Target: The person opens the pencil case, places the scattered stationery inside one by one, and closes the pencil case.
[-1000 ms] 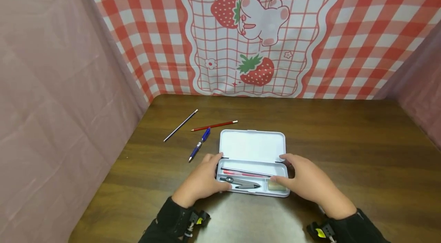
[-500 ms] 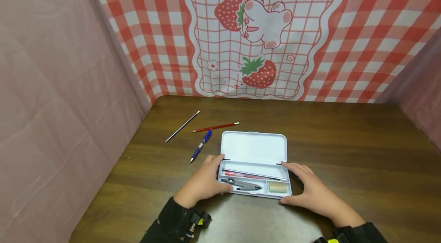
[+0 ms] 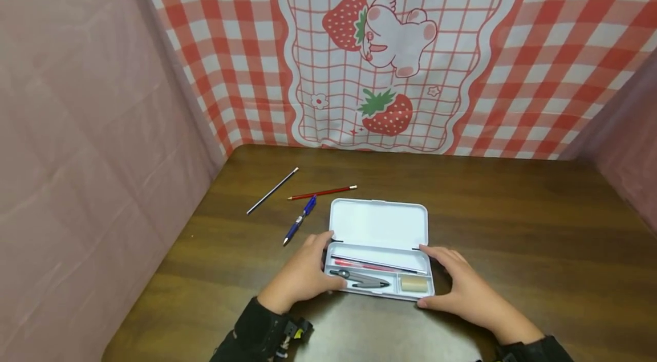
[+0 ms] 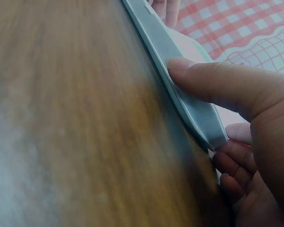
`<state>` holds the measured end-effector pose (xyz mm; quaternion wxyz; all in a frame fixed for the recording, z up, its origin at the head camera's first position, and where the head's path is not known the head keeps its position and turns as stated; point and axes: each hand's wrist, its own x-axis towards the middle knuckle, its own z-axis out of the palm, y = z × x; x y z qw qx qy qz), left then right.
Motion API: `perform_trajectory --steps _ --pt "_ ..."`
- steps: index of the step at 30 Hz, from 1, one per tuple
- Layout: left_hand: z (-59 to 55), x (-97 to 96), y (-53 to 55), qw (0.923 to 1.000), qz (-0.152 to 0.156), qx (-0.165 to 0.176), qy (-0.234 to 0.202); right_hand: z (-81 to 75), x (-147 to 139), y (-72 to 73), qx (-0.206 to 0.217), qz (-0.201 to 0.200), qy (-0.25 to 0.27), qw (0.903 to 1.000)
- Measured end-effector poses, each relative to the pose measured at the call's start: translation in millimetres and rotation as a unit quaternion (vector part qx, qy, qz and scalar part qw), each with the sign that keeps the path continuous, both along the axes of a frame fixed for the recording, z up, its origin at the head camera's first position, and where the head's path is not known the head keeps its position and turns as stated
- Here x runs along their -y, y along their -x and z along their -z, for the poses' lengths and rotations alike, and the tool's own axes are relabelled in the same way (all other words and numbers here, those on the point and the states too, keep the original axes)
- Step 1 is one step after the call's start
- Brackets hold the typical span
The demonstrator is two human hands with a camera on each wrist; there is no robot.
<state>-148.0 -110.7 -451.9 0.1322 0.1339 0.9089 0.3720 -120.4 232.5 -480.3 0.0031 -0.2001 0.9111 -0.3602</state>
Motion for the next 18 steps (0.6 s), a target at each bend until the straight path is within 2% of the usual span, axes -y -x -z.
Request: perform_trajectory --steps 3,6,11,15,18 --pt "-7.0 1.3 0.7 0.9995 0.001 -0.030 0.008 0.2 0.7 1.2 0.003 -0.001 -0.001 1.0000" --pt "-20.3 3.6 5.5 0.9966 -0.005 -0.079 0.026 0.3 -0.2 -0.4 0.006 0.001 0.004 1.0000" --pt "-40.3 18.4 22.8 0.9859 -0.028 -0.140 0.087 -0.7 -0.1 -0.2 0.007 0.001 0.010 0.9999" --pt "-44.4 30.3 39.8 0.9734 -0.037 -0.162 0.157 -2.1 -0.6 -0.2 0.014 0.000 0.008 0.9999" --pt "-41.0 35.8 52.0 0.9622 -0.031 -0.166 0.213 -1.9 -1.6 -0.1 0.015 0.000 0.006 0.9999"
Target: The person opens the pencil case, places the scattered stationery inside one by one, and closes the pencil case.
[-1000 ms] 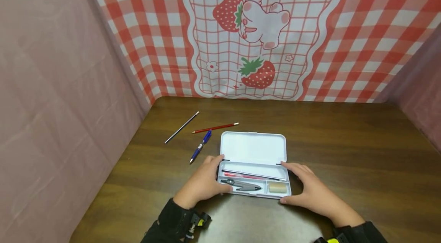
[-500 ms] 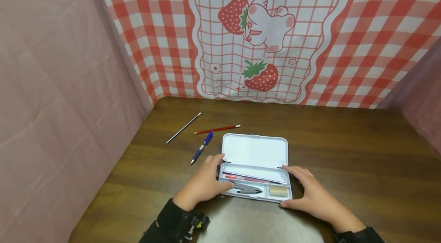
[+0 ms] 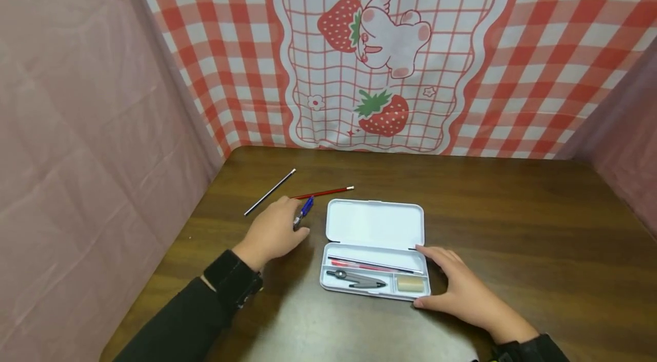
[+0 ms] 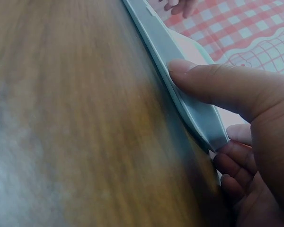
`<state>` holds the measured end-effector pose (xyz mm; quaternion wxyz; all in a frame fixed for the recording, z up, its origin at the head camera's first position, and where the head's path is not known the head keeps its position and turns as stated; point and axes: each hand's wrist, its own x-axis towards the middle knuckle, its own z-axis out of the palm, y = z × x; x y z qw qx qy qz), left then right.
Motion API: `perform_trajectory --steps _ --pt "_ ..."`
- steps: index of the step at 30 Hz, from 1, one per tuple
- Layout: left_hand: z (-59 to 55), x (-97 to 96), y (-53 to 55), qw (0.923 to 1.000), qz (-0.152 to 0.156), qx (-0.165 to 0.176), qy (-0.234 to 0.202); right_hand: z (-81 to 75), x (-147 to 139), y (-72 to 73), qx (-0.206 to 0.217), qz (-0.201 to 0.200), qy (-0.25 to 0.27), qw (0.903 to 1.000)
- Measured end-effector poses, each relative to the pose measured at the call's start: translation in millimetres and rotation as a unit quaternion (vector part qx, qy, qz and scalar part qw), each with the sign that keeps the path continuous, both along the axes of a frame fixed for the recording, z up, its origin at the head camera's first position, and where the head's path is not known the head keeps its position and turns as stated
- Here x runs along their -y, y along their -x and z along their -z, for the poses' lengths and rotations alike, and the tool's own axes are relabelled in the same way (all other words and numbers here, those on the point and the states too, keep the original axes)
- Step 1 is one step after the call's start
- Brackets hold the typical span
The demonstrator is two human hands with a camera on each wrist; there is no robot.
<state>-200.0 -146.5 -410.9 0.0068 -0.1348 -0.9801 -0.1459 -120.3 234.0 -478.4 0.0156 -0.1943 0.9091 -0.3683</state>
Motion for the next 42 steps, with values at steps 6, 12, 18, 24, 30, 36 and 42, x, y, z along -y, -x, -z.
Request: perform_trajectory --steps 6,12,18,24,30,36,42 --pt "11.5 7.7 18.7 0.9944 0.014 -0.002 0.104 0.2 0.4 1.3 0.003 0.000 -0.004 1.0000" --pt "16.6 9.7 30.9 0.9886 0.031 0.009 0.147 1.0 0.4 1.4 0.007 0.005 -0.009 0.9999" --pt "19.5 5.9 37.0 0.9832 0.044 0.023 0.176 2.1 0.2 0.9 0.001 0.005 -0.008 1.0000" --pt "22.8 1.3 34.4 0.9879 0.026 0.038 0.148 1.5 0.2 1.0 0.001 0.008 -0.010 0.9999" --pt "22.0 2.1 33.9 0.9898 0.017 0.047 0.133 -0.1 0.7 0.5 0.010 0.008 -0.012 0.9998" --pt "17.6 6.6 38.0 0.9932 0.015 0.034 0.110 -1.7 1.3 0.7 0.000 0.006 -0.009 0.9999" --pt "5.0 2.6 39.0 0.9961 0.009 0.016 0.086 -2.2 1.6 0.6 0.012 0.007 -0.009 0.9999"
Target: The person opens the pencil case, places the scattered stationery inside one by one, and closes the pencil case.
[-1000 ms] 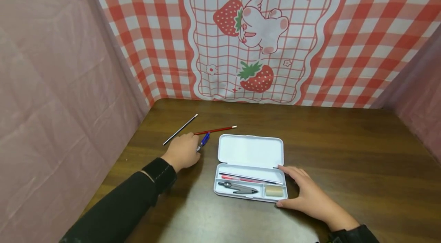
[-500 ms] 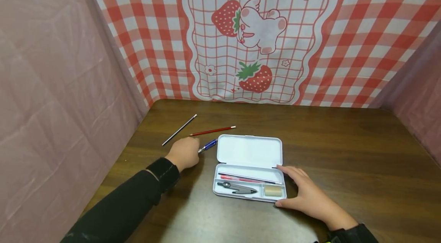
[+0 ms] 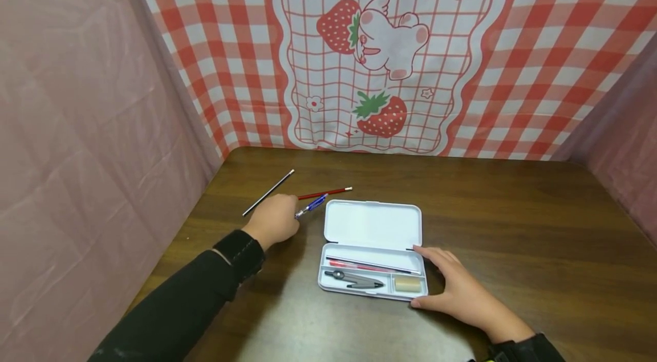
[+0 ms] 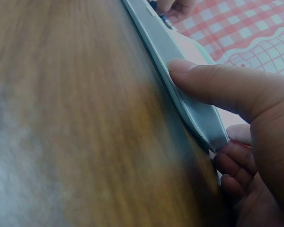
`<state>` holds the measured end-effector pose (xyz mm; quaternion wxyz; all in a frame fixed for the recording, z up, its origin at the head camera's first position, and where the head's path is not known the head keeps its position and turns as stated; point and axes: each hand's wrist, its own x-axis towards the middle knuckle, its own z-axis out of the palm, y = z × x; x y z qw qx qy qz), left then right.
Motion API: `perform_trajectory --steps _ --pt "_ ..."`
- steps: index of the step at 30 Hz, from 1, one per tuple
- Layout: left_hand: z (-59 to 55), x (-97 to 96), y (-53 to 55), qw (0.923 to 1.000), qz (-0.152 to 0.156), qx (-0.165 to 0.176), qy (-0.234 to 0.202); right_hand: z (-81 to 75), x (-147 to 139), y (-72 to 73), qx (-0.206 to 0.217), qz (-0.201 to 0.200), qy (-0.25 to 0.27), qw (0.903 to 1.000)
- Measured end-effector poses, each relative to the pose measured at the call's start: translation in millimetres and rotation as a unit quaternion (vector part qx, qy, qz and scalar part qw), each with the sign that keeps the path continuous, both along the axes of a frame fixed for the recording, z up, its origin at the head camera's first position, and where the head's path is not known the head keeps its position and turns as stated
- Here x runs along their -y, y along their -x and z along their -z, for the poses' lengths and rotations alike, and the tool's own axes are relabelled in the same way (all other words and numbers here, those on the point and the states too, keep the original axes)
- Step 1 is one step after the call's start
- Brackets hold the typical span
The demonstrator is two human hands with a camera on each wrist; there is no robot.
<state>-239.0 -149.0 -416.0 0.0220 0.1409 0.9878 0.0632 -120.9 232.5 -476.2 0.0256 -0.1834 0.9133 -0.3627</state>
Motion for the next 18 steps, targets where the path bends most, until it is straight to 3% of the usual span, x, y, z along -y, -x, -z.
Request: perform_trajectory --steps 7,14,18 --pt "-11.1 -17.5 -8.5 0.9989 0.002 0.012 -0.045 1.1 -1.5 -0.1 -0.001 -0.004 0.007 1.0000" --pt "-8.6 -31.4 -16.1 0.9955 -0.008 0.009 -0.094 2.2 -1.6 0.2 -0.004 -0.003 0.002 1.0000" --pt "-6.3 -40.0 -20.8 0.9951 0.006 0.006 -0.098 2.0 -1.5 0.4 -0.004 -0.002 0.001 1.0000"
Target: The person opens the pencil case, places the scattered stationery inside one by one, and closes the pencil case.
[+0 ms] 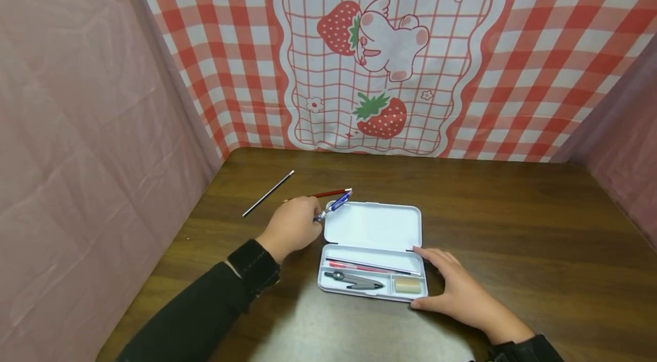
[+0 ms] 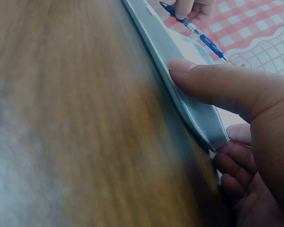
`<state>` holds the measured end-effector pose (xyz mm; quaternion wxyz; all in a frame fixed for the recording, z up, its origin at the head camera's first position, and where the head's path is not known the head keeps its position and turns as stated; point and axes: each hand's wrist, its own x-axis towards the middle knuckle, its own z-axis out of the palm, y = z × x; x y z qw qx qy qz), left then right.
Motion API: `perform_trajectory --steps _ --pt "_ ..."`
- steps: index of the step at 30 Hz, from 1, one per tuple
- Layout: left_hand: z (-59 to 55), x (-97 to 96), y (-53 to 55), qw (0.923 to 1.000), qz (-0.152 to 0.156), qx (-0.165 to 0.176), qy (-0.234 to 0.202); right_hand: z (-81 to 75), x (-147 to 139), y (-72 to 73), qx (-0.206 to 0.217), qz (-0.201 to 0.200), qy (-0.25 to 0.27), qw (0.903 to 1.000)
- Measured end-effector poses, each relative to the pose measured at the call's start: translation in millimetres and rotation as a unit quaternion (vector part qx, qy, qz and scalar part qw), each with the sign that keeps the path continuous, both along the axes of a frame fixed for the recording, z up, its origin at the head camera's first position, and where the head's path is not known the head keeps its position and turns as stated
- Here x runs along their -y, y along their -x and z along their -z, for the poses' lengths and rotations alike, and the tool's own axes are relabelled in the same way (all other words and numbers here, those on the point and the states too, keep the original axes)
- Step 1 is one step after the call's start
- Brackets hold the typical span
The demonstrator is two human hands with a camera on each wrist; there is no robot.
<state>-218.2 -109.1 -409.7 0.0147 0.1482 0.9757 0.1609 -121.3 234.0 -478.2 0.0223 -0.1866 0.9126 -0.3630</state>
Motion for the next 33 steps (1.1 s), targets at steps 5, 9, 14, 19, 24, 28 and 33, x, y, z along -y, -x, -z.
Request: perform_trajectory --steps 5,9,14,19,24,28,33 --pt "-2.2 -14.5 -13.3 0.9990 0.042 -0.006 0.017 0.6 -0.2 -0.3 0.001 0.002 0.000 1.0000" --pt "-5.6 -28.1 -26.2 0.9957 0.083 0.008 0.040 1.2 -0.3 -0.3 0.000 0.001 0.002 1.0000" --pt "-7.0 -44.0 -38.7 0.9894 0.128 0.015 0.067 2.1 -0.2 0.1 -0.003 0.000 -0.001 1.0000" --pt "-5.8 -55.7 -46.7 0.9823 0.164 0.009 0.091 1.8 0.6 0.1 -0.010 -0.001 -0.001 1.0000" --pt "-1.4 -63.9 -49.7 0.9715 0.200 -0.005 0.126 1.8 0.6 0.1 -0.017 -0.002 0.004 0.9999" --pt "4.1 -68.2 -49.8 0.9608 0.227 -0.016 0.158 1.0 -0.2 -0.5 -0.008 0.003 -0.002 1.0000" --pt "9.5 -71.4 -49.8 0.9514 0.246 -0.013 0.185 0.9 -0.1 -0.3 -0.002 0.000 0.000 1.0000"
